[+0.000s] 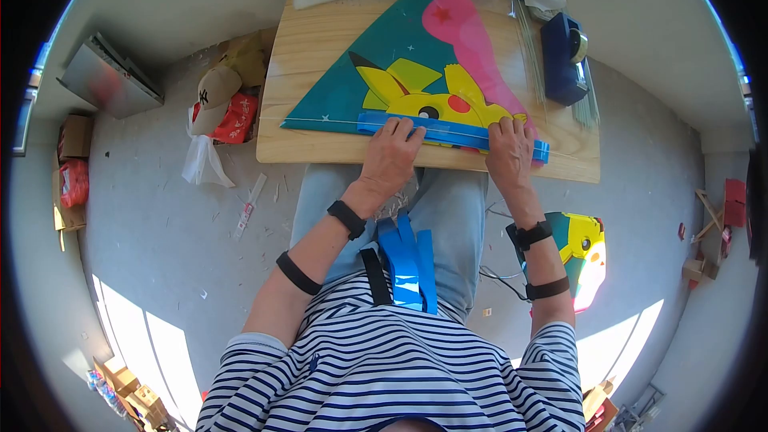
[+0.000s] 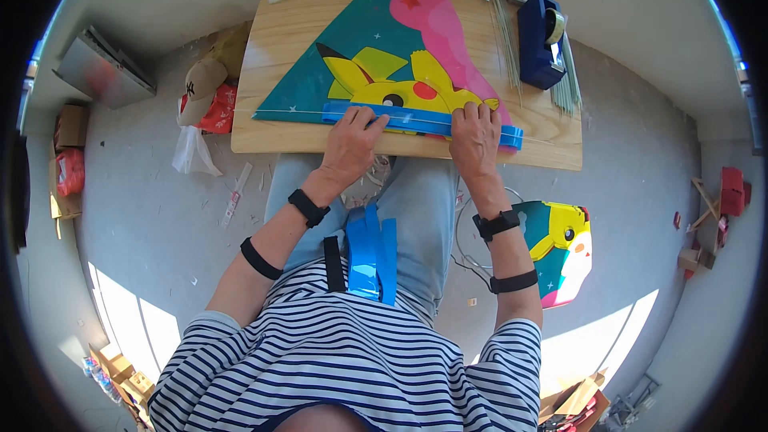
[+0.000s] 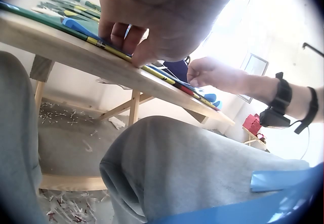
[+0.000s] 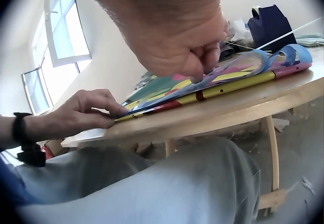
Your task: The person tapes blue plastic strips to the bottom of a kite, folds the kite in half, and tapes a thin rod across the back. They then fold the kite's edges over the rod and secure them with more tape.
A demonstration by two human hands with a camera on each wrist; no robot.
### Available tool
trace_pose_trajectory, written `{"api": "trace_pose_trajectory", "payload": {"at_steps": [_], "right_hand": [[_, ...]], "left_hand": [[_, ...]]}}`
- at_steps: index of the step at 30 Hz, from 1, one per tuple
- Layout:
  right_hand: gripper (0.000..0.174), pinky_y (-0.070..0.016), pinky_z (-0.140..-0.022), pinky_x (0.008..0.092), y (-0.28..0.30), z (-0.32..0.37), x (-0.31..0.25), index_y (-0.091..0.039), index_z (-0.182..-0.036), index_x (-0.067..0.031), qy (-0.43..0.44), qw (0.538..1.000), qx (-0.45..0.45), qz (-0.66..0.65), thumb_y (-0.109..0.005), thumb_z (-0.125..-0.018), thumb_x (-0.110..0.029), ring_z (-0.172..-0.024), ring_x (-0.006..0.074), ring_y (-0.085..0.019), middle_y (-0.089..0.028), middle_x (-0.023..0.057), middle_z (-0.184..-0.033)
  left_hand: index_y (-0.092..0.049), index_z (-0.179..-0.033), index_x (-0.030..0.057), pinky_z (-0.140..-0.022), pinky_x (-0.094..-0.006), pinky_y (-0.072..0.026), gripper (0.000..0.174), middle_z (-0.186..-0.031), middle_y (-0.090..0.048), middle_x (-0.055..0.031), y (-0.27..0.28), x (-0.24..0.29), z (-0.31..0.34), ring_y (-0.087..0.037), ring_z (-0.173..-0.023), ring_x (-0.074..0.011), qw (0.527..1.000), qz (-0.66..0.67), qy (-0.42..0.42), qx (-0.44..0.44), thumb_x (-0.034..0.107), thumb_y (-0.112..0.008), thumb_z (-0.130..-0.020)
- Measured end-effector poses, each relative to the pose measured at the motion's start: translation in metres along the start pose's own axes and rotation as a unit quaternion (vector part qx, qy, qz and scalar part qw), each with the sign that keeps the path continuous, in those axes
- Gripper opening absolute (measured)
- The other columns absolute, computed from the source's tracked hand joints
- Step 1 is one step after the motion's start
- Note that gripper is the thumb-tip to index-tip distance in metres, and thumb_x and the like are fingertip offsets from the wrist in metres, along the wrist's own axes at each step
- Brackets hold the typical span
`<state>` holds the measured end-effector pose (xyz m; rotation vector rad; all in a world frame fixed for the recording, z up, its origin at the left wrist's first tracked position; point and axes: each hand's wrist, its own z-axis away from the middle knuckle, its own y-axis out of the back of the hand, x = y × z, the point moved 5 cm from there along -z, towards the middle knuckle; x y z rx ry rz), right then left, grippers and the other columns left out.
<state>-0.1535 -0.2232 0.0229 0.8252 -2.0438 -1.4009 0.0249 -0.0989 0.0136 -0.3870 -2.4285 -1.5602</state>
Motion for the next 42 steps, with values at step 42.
{"api": "trace_pose_trajectory", "payload": {"at_steps": [42], "right_hand": [[0.054, -0.0528, -0.065, 0.0375, 0.013, 0.018, -0.031, -0.059, -0.143, -0.0255, -0.034, 0.998, -0.051, 0.019, -0.07, -0.091, -0.019, -0.083, 0.0282, -0.065, -0.062, 0.0179, -0.099]], "left_hand": [[-0.07, -0.117, 0.0015, -0.092, -0.0399, -0.0534, 0.038, -0.108, -0.06, -0.0122, 0.001, 0.001, 0.0, -0.058, -0.109, -0.0312, 1.0, -0.017, 0.001, -0.004, 0.0, -0.063, -0.08]]}}
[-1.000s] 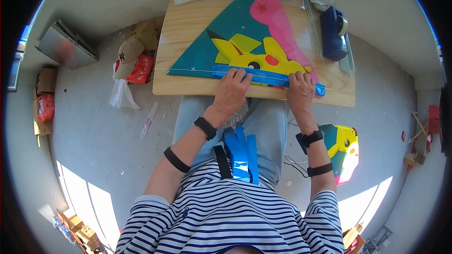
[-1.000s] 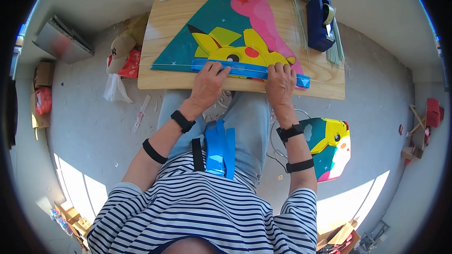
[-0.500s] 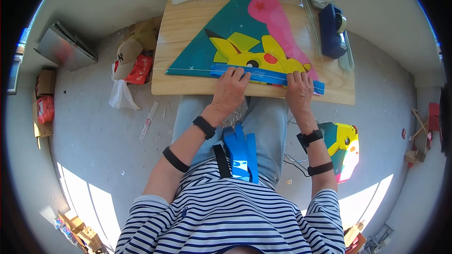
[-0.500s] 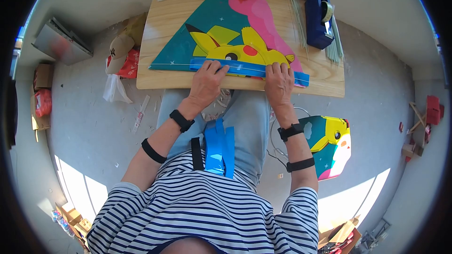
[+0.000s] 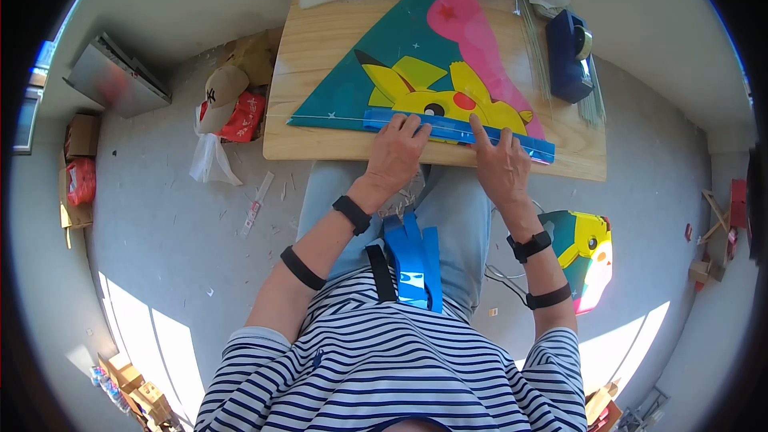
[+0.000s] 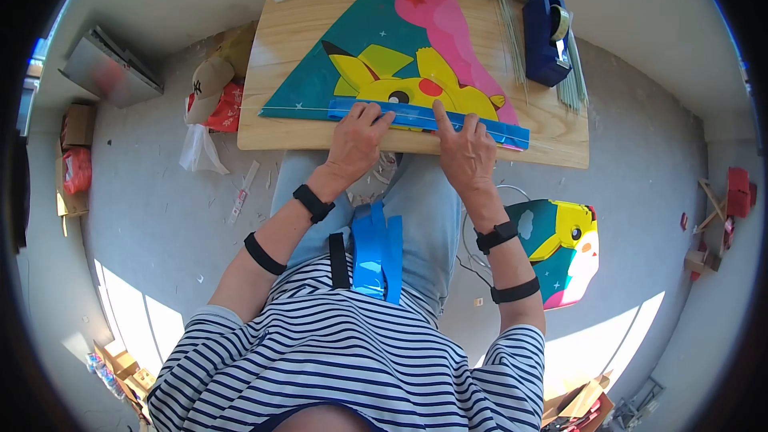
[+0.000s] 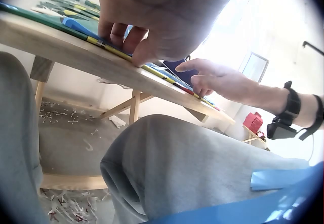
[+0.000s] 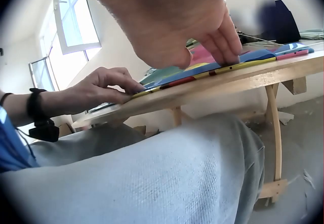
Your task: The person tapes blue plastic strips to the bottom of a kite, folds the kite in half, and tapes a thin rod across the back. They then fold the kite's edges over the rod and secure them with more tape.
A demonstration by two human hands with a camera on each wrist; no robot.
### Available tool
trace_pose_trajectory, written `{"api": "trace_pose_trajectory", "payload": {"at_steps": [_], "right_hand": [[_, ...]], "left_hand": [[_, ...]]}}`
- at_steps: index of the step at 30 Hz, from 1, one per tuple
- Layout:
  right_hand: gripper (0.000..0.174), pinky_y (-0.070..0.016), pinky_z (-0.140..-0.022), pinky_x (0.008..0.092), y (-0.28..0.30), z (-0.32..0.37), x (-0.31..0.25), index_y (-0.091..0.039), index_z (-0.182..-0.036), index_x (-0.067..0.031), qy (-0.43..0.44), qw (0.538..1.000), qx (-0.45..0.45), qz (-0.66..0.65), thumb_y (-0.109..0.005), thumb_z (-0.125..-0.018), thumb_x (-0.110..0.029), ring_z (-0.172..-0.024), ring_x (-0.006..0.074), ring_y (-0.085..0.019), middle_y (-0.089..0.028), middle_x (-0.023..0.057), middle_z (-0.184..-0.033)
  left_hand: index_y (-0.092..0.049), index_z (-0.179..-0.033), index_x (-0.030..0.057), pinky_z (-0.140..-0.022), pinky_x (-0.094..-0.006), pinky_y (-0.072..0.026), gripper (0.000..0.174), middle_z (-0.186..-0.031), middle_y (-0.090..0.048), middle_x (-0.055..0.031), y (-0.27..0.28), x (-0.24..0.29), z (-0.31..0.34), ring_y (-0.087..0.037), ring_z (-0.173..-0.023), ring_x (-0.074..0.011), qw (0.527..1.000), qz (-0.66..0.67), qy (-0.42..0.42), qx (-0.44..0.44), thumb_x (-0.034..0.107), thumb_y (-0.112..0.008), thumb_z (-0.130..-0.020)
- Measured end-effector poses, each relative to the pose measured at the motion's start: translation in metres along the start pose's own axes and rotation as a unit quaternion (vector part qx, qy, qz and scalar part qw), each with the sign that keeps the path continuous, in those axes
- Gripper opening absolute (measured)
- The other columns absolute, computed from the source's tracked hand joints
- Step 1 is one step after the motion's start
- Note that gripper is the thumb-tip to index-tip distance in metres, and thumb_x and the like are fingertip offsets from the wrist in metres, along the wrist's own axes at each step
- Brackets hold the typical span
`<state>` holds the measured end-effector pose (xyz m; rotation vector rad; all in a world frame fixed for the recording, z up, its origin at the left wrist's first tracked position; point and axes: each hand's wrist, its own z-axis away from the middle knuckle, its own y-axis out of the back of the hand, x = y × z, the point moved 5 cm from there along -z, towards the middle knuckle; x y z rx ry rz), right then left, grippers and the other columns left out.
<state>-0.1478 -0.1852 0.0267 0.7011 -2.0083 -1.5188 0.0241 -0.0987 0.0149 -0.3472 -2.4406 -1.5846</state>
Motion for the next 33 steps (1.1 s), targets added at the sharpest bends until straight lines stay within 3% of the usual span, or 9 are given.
{"api": "trace_pose_trajectory", "payload": {"at_steps": [1, 4, 7, 13, 20, 23, 25, 28, 33], "right_hand": [[0.059, -0.0535, -0.066, 0.0375, 0.002, -0.001, -0.003, -0.054, -0.149, -0.0323, 0.002, 1.0, -0.018, 0.001, -0.071, -0.093, -0.024, -0.084, 0.029, -0.066, -0.063, 0.0217, -0.106], [0.058, -0.0551, -0.069, 0.0371, 0.004, -0.004, -0.011, -0.051, -0.149, -0.0397, 0.024, 0.998, -0.056, 0.019, -0.07, -0.095, -0.033, -0.087, 0.0313, -0.068, -0.061, 0.0293, -0.121], [0.058, -0.0559, -0.075, 0.0396, 0.008, -0.004, -0.017, -0.052, -0.149, -0.0413, 0.042, 0.996, -0.075, 0.016, -0.071, -0.095, -0.034, -0.089, 0.0356, -0.069, -0.059, 0.0336, -0.129], [0.056, -0.0539, -0.082, 0.0464, -0.003, 0.001, -0.019, -0.053, -0.149, -0.0381, 0.06, 0.995, -0.07, 0.027, -0.07, -0.095, -0.038, -0.089, 0.0418, -0.068, -0.058, 0.0355, -0.128], [0.053, -0.0513, -0.087, 0.0476, 0.002, -0.001, -0.023, -0.057, -0.146, -0.0361, 0.035, 0.996, -0.077, 0.009, -0.069, -0.095, -0.04, -0.093, 0.0425, -0.066, -0.059, 0.0345, -0.126], [0.051, -0.0493, -0.09, 0.0501, 0.002, -0.002, -0.022, -0.058, -0.144, -0.0361, 0.023, 0.997, -0.08, -0.001, -0.069, -0.095, -0.039, -0.098, 0.043, -0.065, -0.059, 0.0342, -0.126], [0.051, -0.0476, -0.091, 0.0531, 0.0, -0.002, -0.021, -0.059, -0.144, -0.0371, 0.02, 0.996, -0.091, -0.005, -0.07, -0.095, -0.038, -0.102, 0.0435, -0.063, -0.058, 0.034, -0.126], [0.05, -0.0461, -0.091, 0.0548, -0.005, -0.002, -0.02, -0.059, -0.143, -0.0377, 0.022, 0.996, -0.083, -0.003, -0.07, -0.094, -0.037, -0.103, 0.044, -0.062, -0.058, 0.0343, -0.126], [0.051, -0.0454, -0.092, 0.0554, -0.009, 0.0, -0.021, -0.058, -0.144, -0.0388, 0.02, 0.997, -0.074, 0.003, -0.07, -0.094, -0.037, -0.104, 0.0444, -0.062, -0.058, 0.0347, -0.127]], "left_hand": [[-0.07, -0.117, 0.0015, -0.092, -0.0399, -0.0535, 0.037, -0.109, -0.061, -0.0121, 0.0, 0.0, 0.0, -0.058, -0.11, -0.0312, 1.0, 0.0, -0.003, 0.004, 0.001, -0.063, -0.08], [-0.07, -0.117, 0.0019, -0.093, -0.0397, -0.0534, 0.038, -0.11, -0.061, -0.0121, -0.002, -0.001, 0.0, -0.058, -0.111, -0.0312, 1.0, -0.003, 0.0, -0.005, 0.001, -0.064, -0.08], [-0.069, -0.118, 0.0023, -0.093, -0.0396, -0.0534, 0.038, -0.111, -0.061, -0.0121, -0.003, -0.001, 0.001, -0.058, -0.111, -0.0314, 1.0, -0.005, 0.002, -0.01, 0.001, -0.064, -0.08], [-0.069, -0.119, 0.0029, -0.093, -0.0396, -0.0536, 0.04, -0.113, -0.061, -0.0119, -0.003, -0.001, 0.002, -0.058, -0.112, -0.0312, 1.0, -0.006, 0.008, -0.015, 0.001, -0.066, -0.079], [-0.07, -0.118, 0.0029, -0.091, -0.0393, -0.0545, 0.04, -0.113, -0.062, -0.0119, -0.004, -0.002, 0.0, -0.059, -0.111, -0.0307, 1.0, -0.003, 0.012, -0.021, 0.002, -0.066, -0.079], [-0.071, -0.112, 0.0038, -0.089, -0.0395, -0.0546, 0.032, -0.11, -0.062, -0.0112, -0.003, 0.0, -0.005, -0.059, -0.109, -0.0299, 1.0, -0.008, 0.015, -0.02, 0.005, -0.069, -0.08], [-0.072, -0.099, 0.0048, -0.085, -0.0399, -0.0546, 0.018, -0.104, -0.062, -0.0099, -0.004, -0.001, -0.011, -0.059, -0.106, -0.0289, 0.999, 0.001, 0.038, -0.038, 0.01, -0.072, -0.082], [-0.072, -0.088, 0.0061, -0.083, -0.0408, -0.0527, 0.012, -0.099, -0.061, -0.0087, -0.003, 0.001, -0.02, -0.059, -0.103, -0.0277, 0.998, -0.01, 0.052, -0.032, 0.016, -0.076, -0.082], [-0.073, -0.083, 0.0069, -0.083, -0.0413, -0.0498, 0.013, -0.098, -0.061, -0.0085, -0.007, 0.001, -0.029, -0.058, -0.103, -0.027, 0.999, -0.017, 0.048, -0.006, 0.019, -0.077, -0.081]]}}
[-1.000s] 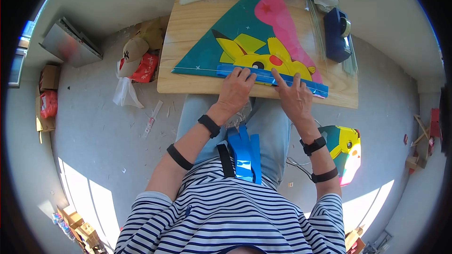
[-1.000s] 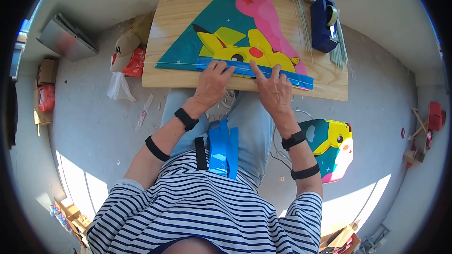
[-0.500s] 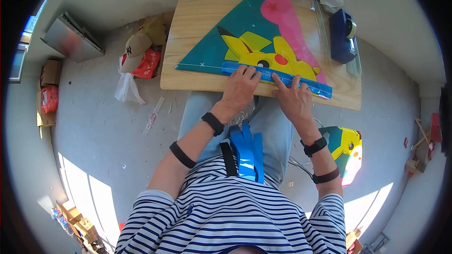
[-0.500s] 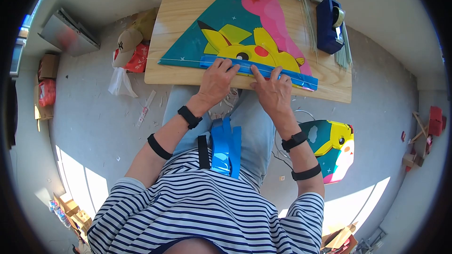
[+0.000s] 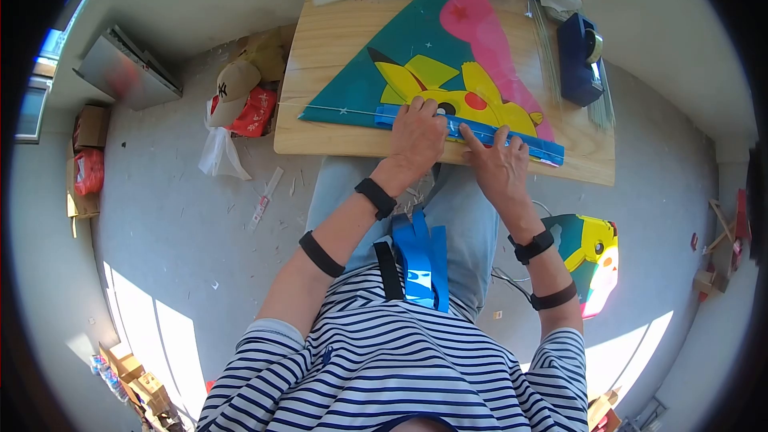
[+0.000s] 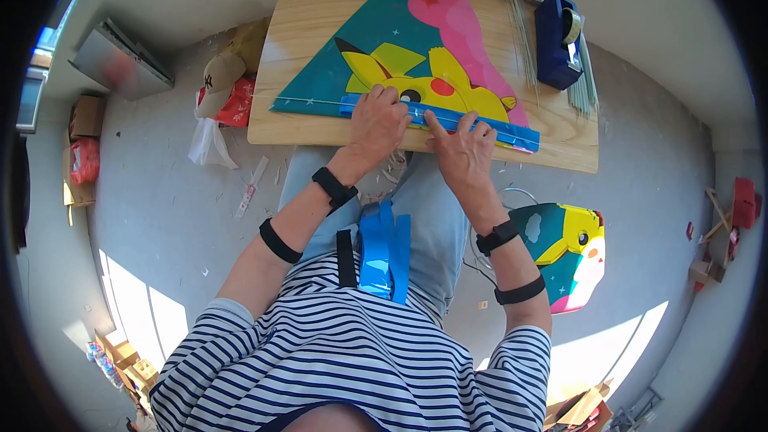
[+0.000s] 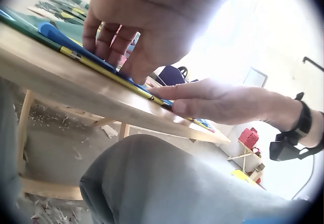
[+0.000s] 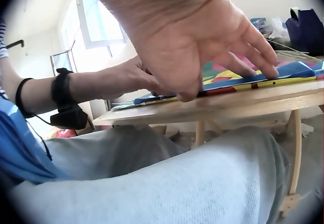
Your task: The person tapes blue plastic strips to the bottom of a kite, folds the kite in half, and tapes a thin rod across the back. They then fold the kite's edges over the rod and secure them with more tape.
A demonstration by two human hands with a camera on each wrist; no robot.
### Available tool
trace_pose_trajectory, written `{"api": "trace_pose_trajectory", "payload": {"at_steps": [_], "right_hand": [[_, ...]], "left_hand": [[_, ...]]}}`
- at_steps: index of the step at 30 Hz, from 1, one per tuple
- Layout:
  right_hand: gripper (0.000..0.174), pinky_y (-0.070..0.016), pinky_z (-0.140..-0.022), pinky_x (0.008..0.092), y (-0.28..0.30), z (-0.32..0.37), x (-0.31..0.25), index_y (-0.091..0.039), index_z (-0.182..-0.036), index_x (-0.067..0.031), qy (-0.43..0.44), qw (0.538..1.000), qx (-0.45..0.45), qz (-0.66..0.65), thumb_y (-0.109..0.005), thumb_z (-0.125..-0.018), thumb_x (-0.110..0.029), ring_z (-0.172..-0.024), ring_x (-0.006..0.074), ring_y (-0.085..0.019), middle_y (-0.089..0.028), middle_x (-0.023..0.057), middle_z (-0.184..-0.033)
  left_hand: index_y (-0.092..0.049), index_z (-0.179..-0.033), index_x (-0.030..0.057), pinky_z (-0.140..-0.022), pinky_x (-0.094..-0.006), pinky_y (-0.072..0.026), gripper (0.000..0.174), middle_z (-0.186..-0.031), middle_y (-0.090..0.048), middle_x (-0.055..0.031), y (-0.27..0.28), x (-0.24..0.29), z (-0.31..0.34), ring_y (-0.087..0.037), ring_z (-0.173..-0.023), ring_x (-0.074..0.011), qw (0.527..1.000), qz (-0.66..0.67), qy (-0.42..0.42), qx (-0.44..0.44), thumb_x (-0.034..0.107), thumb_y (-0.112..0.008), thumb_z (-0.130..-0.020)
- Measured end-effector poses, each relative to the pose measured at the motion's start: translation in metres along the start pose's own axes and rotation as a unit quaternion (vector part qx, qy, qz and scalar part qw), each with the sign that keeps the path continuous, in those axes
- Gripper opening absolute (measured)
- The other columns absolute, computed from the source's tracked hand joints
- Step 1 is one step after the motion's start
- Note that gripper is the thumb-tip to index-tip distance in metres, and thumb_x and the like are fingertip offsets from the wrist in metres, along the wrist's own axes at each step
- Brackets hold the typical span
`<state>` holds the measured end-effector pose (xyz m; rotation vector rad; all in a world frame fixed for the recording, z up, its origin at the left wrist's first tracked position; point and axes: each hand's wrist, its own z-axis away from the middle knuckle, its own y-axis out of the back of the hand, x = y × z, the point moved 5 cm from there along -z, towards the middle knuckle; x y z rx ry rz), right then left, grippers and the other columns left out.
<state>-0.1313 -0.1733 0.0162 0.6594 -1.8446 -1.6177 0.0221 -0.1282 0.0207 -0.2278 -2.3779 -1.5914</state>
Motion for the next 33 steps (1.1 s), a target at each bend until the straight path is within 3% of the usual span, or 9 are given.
{"api": "trace_pose_trajectory", "payload": {"at_steps": [14, 16, 23, 25, 26, 28, 29, 31, 33], "right_hand": [[0.052, -0.0427, -0.095, 0.0571, -0.006, 0.001, -0.002, -0.057, -0.145, -0.0399, -0.001, 1.0, 0.008, 0.003, -0.069, -0.095, -0.036, -0.106, 0.0459, -0.06, -0.056, 0.0366, -0.132], [0.052, -0.0426, -0.095, 0.0571, -0.004, 0.001, -0.002, -0.057, -0.145, -0.0398, -0.002, 1.0, 0.005, 0.002, -0.069, -0.095, -0.035, -0.107, 0.0461, -0.06, -0.056, 0.0363, -0.131], [0.054, -0.0439, -0.093, 0.0551, 0.006, 0.0, 0.002, -0.056, -0.146, -0.0401, 0.001, 1.0, 0.025, 0.004, -0.07, -0.094, -0.034, -0.106, 0.044, -0.06, -0.059, 0.0309, -0.127], [0.046, -0.0464, -0.088, 0.0497, 0.018, -0.003, 0.012, -0.064, -0.136, -0.0267, -0.067, 0.992, -0.02, -0.106, -0.074, -0.09, -0.029, -0.105, 0.0388, -0.061, -0.062, 0.0225, -0.118], [0.046, -0.0464, -0.088, 0.0497, 0.015, -0.004, 0.015, -0.064, -0.136, -0.0267, -0.067, 0.992, -0.021, -0.105, -0.074, -0.09, -0.029, -0.105, 0.0388, -0.061, -0.062, 0.0225, -0.118], [0.03, -0.0497, -0.082, 0.0464, 0.016, -0.008, 0.031, -0.071, -0.113, -0.0128, -0.095, 0.983, 0.102, -0.122, -0.077, -0.085, -0.022, -0.103, 0.0351, -0.061, -0.063, 0.0148, -0.107], [0.03, -0.0497, -0.082, 0.0464, 0.021, -0.011, 0.029, -0.071, -0.113, -0.0128, -0.096, 0.983, 0.102, -0.121, -0.077, -0.085, -0.022, -0.103, 0.0351, -0.061, -0.063, 0.0148, -0.107], [0.015, -0.0532, -0.077, 0.0442, 0.034, -0.019, 0.016, -0.069, -0.092, -0.008, -0.051, 0.976, 0.139, -0.157, -0.076, -0.079, -0.013, -0.098, 0.0338, -0.064, -0.062, 0.0126, -0.099], [0.015, -0.0541, -0.074, 0.044, 0.015, -0.032, 0.002, -0.069, -0.09, -0.0085, -0.041, 0.971, 0.138, -0.189, -0.075, -0.076, -0.01, -0.094, 0.0333, -0.065, -0.062, 0.0121, -0.096]], "left_hand": [[-0.07, -0.08, 0.0066, -0.077, -0.0418, -0.0514, 0.005, -0.093, -0.062, -0.0096, -0.012, 0.006, -0.02, -0.063, -0.094, -0.029, 0.997, 0.039, -0.06, 0.037, 0.011, -0.072, -0.079], [-0.072, -0.082, 0.0062, -0.075, -0.0426, -0.0536, 0.003, -0.093, -0.066, -0.0107, -0.021, 0.003, -0.019, -0.066, -0.093, -0.0305, 0.996, 0.079, -0.015, -0.024, 0.008, -0.072, -0.079], [-0.07, -0.078, 0.0078, -0.073, -0.0431, -0.0529, 0.003, -0.087, -0.066, -0.0091, -0.021, -0.009, -0.02, -0.067, -0.087, -0.031, 0.984, 0.172, 0.053, -0.017, 0.008, -0.071, -0.081], [-0.07, -0.079, 0.0077, -0.072, -0.0412, -0.0517, 0.004, -0.087, -0.066, -0.0071, -0.023, -0.01, -0.019, -0.066, -0.085, -0.0296, 0.984, 0.169, 0.046, -0.023, 0.011, -0.07, -0.082], [-0.07, -0.079, 0.0077, -0.072, -0.0412, -0.0517, 0.004, -0.087, -0.066, -0.0071, -0.023, -0.01, -0.019, -0.066, -0.085, -0.0296, 0.984, 0.17, 0.047, -0.023, 0.011, -0.07, -0.082], [-0.07, -0.079, 0.0079, -0.071, -0.0407, -0.0518, 0.004, -0.086, -0.065, -0.0067, -0.023, -0.01, -0.02, -0.067, -0.085, -0.0294, 0.983, 0.178, 0.045, -0.016, 0.011, -0.07, -0.081], [-0.07, -0.079, 0.0079, -0.071, -0.0407, -0.0518, 0.004, -0.086, -0.065, -0.0067, -0.023, -0.01, -0.02, -0.067, -0.085, -0.0294, 0.983, 0.179, 0.044, -0.016, 0.011, -0.07, -0.081], [-0.069, -0.078, 0.0082, -0.071, -0.0401, -0.0519, 0.004, -0.086, -0.065, -0.0062, -0.024, -0.01, -0.02, -0.067, -0.085, -0.0293, 0.984, 0.17, 0.051, -0.017, 0.011, -0.071, -0.08], [-0.069, -0.079, 0.0083, -0.071, -0.0405, -0.0519, 0.003, -0.087, -0.065, -0.0067, -0.022, -0.01, -0.02, -0.067, -0.085, -0.0297, 0.984, 0.169, 0.052, -0.02, 0.01, -0.071, -0.08]]}}
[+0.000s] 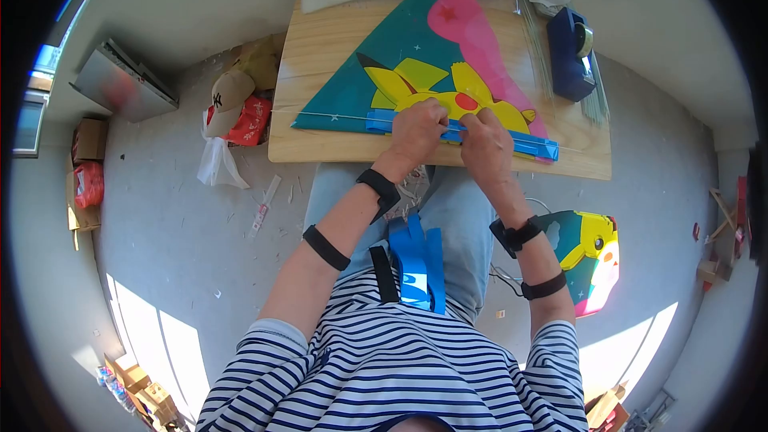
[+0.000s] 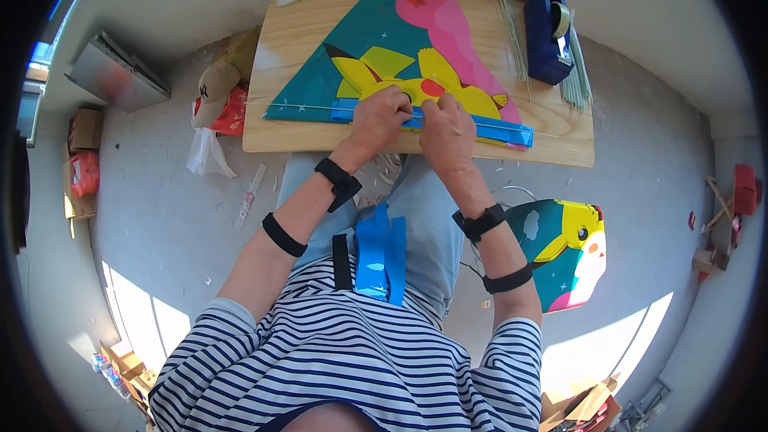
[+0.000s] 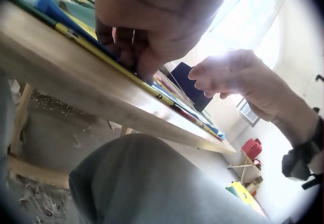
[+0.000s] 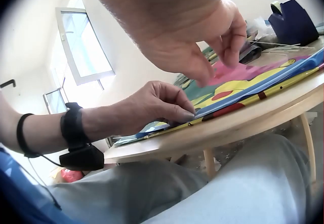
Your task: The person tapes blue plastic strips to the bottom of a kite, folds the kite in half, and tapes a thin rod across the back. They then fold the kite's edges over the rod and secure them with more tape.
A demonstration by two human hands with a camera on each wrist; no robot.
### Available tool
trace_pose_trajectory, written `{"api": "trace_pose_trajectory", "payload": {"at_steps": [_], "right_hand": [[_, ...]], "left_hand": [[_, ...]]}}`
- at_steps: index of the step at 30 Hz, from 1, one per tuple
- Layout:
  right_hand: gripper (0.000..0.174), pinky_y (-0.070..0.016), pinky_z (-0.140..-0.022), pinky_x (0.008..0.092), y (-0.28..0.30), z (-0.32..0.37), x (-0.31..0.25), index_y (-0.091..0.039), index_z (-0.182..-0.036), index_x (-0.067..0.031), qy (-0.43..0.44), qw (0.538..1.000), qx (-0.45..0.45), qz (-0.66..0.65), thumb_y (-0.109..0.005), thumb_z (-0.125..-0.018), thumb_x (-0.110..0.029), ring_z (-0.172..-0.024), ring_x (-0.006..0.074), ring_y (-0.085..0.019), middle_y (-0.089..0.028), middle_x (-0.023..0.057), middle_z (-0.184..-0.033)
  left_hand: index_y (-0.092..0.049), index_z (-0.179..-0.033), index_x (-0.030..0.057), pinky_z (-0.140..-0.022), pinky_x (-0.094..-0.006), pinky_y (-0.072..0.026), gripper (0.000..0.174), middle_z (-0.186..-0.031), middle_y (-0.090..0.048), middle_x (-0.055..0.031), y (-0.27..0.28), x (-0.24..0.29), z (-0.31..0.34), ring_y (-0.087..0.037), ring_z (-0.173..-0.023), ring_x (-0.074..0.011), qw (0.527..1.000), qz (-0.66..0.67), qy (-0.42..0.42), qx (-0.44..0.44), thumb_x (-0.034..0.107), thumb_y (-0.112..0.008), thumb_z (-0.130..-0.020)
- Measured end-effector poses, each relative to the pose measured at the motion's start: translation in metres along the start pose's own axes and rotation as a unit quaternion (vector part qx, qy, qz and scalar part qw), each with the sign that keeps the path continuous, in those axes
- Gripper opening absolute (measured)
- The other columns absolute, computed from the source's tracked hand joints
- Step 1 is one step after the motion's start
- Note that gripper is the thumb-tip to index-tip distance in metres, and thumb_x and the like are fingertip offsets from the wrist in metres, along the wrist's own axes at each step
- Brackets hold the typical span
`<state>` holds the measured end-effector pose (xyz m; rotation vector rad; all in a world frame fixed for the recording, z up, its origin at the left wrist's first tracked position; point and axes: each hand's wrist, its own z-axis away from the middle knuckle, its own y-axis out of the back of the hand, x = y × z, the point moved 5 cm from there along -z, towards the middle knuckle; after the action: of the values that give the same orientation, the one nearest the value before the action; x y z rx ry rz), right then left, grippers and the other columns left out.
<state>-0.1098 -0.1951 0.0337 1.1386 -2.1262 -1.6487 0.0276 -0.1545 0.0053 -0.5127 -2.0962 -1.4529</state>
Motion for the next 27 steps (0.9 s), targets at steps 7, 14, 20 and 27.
{"api": "trace_pose_trajectory", "payload": {"at_steps": [7, 14, 20, 27], "right_hand": [[0.017, -0.0554, -0.071, 0.0431, -0.034, -0.003, -0.001, -0.068, -0.088, -0.0066, 0.081, 0.996, -0.026, -0.027, -0.071, -0.073, -0.002, -0.088, 0.0322, -0.067, -0.062, 0.0125, -0.093], [0.014, -0.0551, -0.072, 0.0428, -0.038, -0.007, 0.0, -0.067, -0.089, -0.0066, 0.086, 0.996, -0.038, -0.001, -0.071, -0.075, -0.003, -0.089, 0.0321, -0.067, -0.062, 0.0127, -0.094], [0.012, -0.0504, -0.072, 0.0429, -0.032, -0.005, 0.004, -0.066, -0.089, -0.0078, 0.11, 0.993, -0.041, 0.022, -0.069, -0.077, -0.005, -0.088, 0.0306, -0.066, -0.061, 0.0113, -0.094], [0.013, -0.0504, -0.071, 0.0428, -0.031, -0.004, 0.006, -0.065, -0.087, -0.0078, 0.109, 0.993, -0.032, 0.03, -0.069, -0.075, -0.003, -0.088, 0.0306, -0.065, -0.061, 0.0112, -0.093]], "left_hand": [[-0.067, -0.083, 0.0076, -0.07, -0.0432, -0.0519, 0.003, -0.088, -0.064, -0.0095, 0.001, 0.002, -0.001, -0.066, -0.086, -0.0328, 1.0, -0.002, 0.001, -0.002, 0.007, -0.07, -0.081], [-0.068, -0.084, 0.0076, -0.071, -0.0422, -0.052, 0.004, -0.089, -0.065, -0.009, 0.001, 0.0, -0.001, -0.066, -0.086, -0.0329, 1.0, -0.006, -0.01, 0.004, 0.007, -0.069, -0.081], [-0.069, -0.084, 0.0086, -0.071, -0.0412, -0.0521, 0.002, -0.089, -0.065, -0.0082, 0.001, 0.001, 0.0, -0.067, -0.085, -0.0313, 1.0, 0.001, 0.001, 0.004, 0.007, -0.07, -0.082], [-0.071, -0.084, 0.0062, -0.071, -0.0411, -0.0511, 0.003, -0.088, -0.065, -0.0096, 0.004, -0.005, 0.0, -0.066, -0.084, -0.0314, 0.999, 0.041, 0.012, -0.011, 0.006, -0.072, -0.081]]}}
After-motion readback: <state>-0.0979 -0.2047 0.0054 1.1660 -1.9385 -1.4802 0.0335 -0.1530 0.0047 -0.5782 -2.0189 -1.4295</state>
